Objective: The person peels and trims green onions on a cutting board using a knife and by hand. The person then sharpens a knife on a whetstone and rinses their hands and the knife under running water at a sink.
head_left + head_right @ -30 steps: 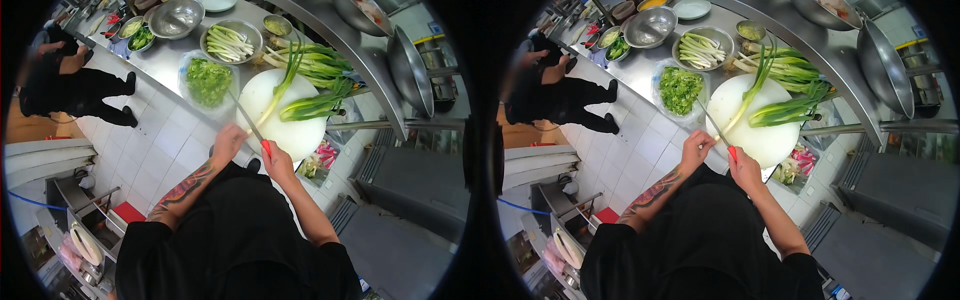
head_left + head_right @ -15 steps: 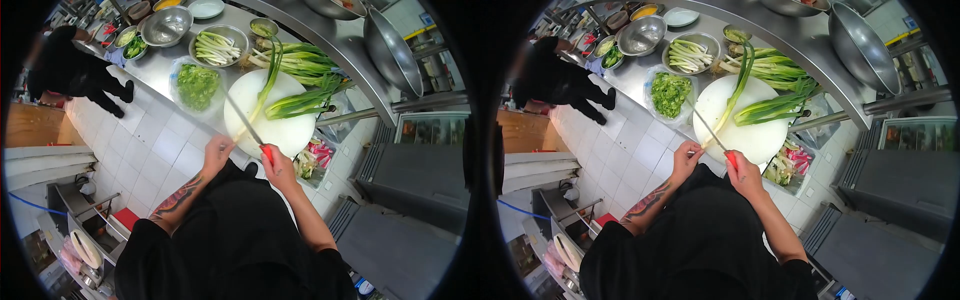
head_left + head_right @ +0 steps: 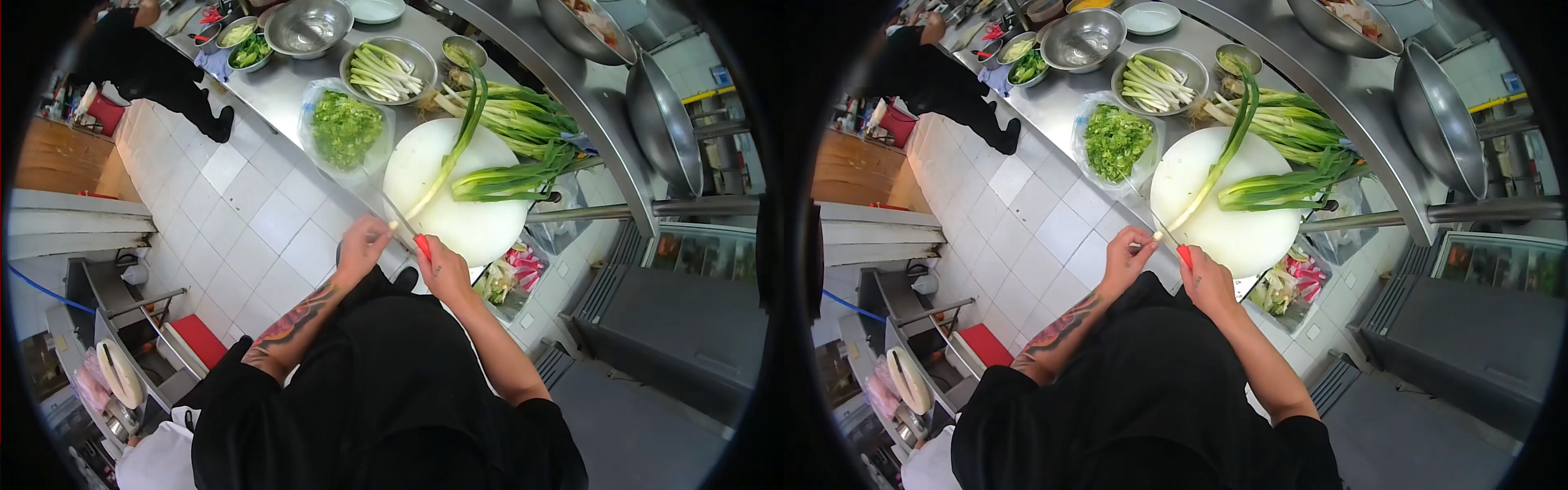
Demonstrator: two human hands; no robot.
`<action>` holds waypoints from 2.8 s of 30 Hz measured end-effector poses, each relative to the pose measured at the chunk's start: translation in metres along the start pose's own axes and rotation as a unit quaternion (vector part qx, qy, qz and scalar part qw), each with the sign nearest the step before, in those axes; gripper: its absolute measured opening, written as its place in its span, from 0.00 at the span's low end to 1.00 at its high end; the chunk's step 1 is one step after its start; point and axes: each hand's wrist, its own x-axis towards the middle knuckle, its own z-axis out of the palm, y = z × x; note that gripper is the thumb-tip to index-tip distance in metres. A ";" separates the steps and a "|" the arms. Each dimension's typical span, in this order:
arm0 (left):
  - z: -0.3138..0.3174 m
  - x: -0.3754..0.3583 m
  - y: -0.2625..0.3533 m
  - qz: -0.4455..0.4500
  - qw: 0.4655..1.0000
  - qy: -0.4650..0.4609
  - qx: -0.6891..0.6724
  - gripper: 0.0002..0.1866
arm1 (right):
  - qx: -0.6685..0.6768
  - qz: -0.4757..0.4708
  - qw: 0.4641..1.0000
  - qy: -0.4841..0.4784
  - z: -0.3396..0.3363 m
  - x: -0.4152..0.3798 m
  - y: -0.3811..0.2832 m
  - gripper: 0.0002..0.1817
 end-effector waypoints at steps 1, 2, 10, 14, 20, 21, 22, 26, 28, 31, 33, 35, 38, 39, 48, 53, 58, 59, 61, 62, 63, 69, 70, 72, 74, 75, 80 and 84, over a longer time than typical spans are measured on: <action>-0.005 -0.003 -0.001 -0.020 1.000 -0.004 0.007 0.06 | -0.001 0.002 1.000 0.000 -0.005 -0.005 -0.002 0.16; -0.006 -0.005 -0.001 -0.038 0.999 -0.009 0.014 0.06 | 0.048 0.005 0.999 0.018 -0.013 -0.011 -0.003 0.16; 0.058 0.022 0.110 0.132 0.957 -0.259 -0.019 0.28 | 0.119 0.119 0.962 0.215 -0.106 -0.081 0.024 0.15; 0.088 0.083 0.081 0.215 0.956 -0.074 0.185 0.30 | 0.064 0.144 0.957 0.245 -0.095 -0.098 0.053 0.15; 0.014 0.105 0.048 0.149 0.946 -0.192 0.214 0.33 | 0.117 0.140 0.970 0.159 -0.037 -0.120 0.044 0.16; -0.006 0.095 0.059 0.145 0.927 -0.208 0.276 0.33 | 0.120 0.143 0.969 0.162 -0.034 -0.118 0.041 0.16; -0.020 0.087 0.064 0.139 0.904 -0.224 0.338 0.33 | 0.119 0.143 0.970 0.154 -0.031 -0.115 0.038 0.16; -0.043 0.067 0.062 0.150 0.854 -0.237 0.439 0.36 | 0.099 0.119 0.980 0.127 -0.033 -0.089 0.025 0.16; -0.038 0.062 0.068 0.170 0.838 -0.230 0.465 0.37 | 0.081 0.100 0.985 0.116 -0.041 -0.075 0.014 0.17; -0.030 0.059 0.071 0.162 0.832 -0.233 0.477 0.38 | 0.116 0.060 0.982 0.138 -0.056 -0.061 -0.007 0.18; -0.028 0.057 0.070 0.159 0.840 -0.225 0.468 0.38 | 0.113 0.041 0.979 0.167 -0.058 -0.057 -0.012 0.17; -0.025 0.055 0.070 0.158 0.847 -0.220 0.457 0.37 | 0.082 0.045 0.986 0.136 -0.049 -0.056 -0.001 0.16; -0.026 0.052 0.070 0.143 0.857 -0.213 0.447 0.37 | -0.001 0.091 0.996 0.022 -0.035 -0.055 0.025 0.15; -0.028 0.053 0.069 0.144 0.863 -0.216 0.434 0.36 | -0.052 0.133 0.988 -0.060 -0.037 -0.054 0.027 0.15; -0.096 0.045 0.033 -0.268 0.930 -0.125 -0.217 0.27 | -0.011 0.091 0.995 0.028 -0.058 -0.070 0.029 0.19; -0.071 0.055 0.056 -0.241 0.913 -0.137 -0.299 0.21 | -0.100 0.046 0.992 0.056 -0.075 -0.072 0.059 0.25; 0.006 0.071 0.098 -0.156 0.911 -0.206 -0.321 0.18 | -0.196 -0.043 0.963 0.180 -0.087 -0.045 0.099 0.29; 0.023 0.070 0.102 -0.153 0.909 -0.217 -0.321 0.18 | -0.215 -0.082 0.941 0.248 -0.088 -0.038 0.093 0.28; 0.053 0.066 0.108 -0.121 0.919 -0.229 -0.299 0.18 | 0.144 0.047 0.951 0.270 -0.091 -0.024 0.047 0.23; 0.068 0.061 0.115 -0.094 0.928 -0.233 -0.276 0.19 | 0.294 0.048 0.906 0.301 -0.091 -0.013 0.027 0.15; 0.081 0.056 0.118 -0.094 0.925 -0.246 -0.274 0.19 | 0.292 0.055 0.902 0.313 -0.088 -0.007 0.021 0.15; 0.123 0.037 0.142 -0.118 0.876 -0.222 -0.411 0.20 | 0.571 0.121 0.749 0.315 -0.090 -0.013 -0.002 0.14; 0.125 0.042 0.136 -0.127 0.853 -0.257 -0.435 0.21 | 0.605 0.129 0.718 0.319 -0.088 -0.021 -0.002 0.15; 0.139 0.048 0.132 -0.117 0.877 -0.258 -0.389 0.21 | 0.622 0.138 0.690 0.343 -0.083 -0.040 0.000 0.17; 0.144 0.056 0.133 -0.109 0.898 -0.255 -0.340 0.22 | 0.563 0.150 0.720 0.376 -0.090 -0.064 0.005 0.18; 0.142 0.065 0.134 -0.154 0.897 -0.235 -0.341 0.22 | 0.502 0.160 0.745 0.410 -0.096 -0.076 0.012 0.18; 0.129 0.090 0.148 -0.192 0.869 -0.236 -0.391 0.28 | 0.416 0.228 0.708 0.523 -0.111 -0.147 0.139 0.19; 0.143 0.084 0.152 -0.186 0.874 -0.275 -0.354 0.28 | 0.052 0.224 0.878 0.421 -0.102 -0.160 0.209 0.22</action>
